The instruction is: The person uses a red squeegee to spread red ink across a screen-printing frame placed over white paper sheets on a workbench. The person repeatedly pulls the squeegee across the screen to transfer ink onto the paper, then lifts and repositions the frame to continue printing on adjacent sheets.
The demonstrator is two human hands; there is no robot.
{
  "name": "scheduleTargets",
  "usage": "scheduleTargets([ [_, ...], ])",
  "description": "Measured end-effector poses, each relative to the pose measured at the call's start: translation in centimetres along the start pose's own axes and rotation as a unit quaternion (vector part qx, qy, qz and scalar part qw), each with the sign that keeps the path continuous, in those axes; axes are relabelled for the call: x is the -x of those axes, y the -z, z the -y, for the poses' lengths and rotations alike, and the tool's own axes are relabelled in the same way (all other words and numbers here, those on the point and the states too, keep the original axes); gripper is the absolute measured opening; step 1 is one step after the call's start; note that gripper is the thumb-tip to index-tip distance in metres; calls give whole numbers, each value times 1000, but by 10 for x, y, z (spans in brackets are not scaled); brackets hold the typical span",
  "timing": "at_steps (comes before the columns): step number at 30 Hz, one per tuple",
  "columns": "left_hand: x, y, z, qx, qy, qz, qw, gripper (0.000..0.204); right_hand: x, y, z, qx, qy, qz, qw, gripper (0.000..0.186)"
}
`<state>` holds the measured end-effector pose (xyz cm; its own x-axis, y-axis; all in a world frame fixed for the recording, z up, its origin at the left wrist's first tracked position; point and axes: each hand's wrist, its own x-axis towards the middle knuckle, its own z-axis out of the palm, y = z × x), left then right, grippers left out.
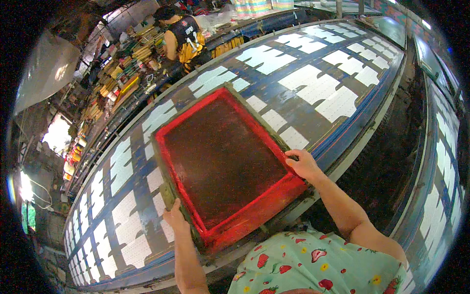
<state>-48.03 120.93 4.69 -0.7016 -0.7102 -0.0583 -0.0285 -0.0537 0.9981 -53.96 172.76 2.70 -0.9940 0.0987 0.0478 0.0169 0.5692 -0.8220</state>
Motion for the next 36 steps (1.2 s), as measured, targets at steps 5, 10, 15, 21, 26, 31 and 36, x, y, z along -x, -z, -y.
scheduleTargets([
  [5,49,-90,34,24,17,-21,999,41,-44,64,-67,-17,-35,-23,999,38],
  [10,72,-142,43,-6,18,-22,1000,41,-59,103,-105,29,-36,-27,999,38],
  [15,86,-172,46,-8,10,-17,1000,39,-73,135,-128,-47,-25,-8,999,37],
  [21,86,-175,50,-44,8,-16,999,39,-53,150,-105,108,77,-4,991,49],
  [26,84,-173,64,-127,-21,-52,990,38,-4,145,-54,199,335,171,905,61],
  [31,75,-169,78,-131,-15,-30,991,45,29,119,-23,268,458,265,806,57],
  [36,70,-169,84,-201,-17,-45,978,57,22,92,-14,293,443,219,818,53],
])
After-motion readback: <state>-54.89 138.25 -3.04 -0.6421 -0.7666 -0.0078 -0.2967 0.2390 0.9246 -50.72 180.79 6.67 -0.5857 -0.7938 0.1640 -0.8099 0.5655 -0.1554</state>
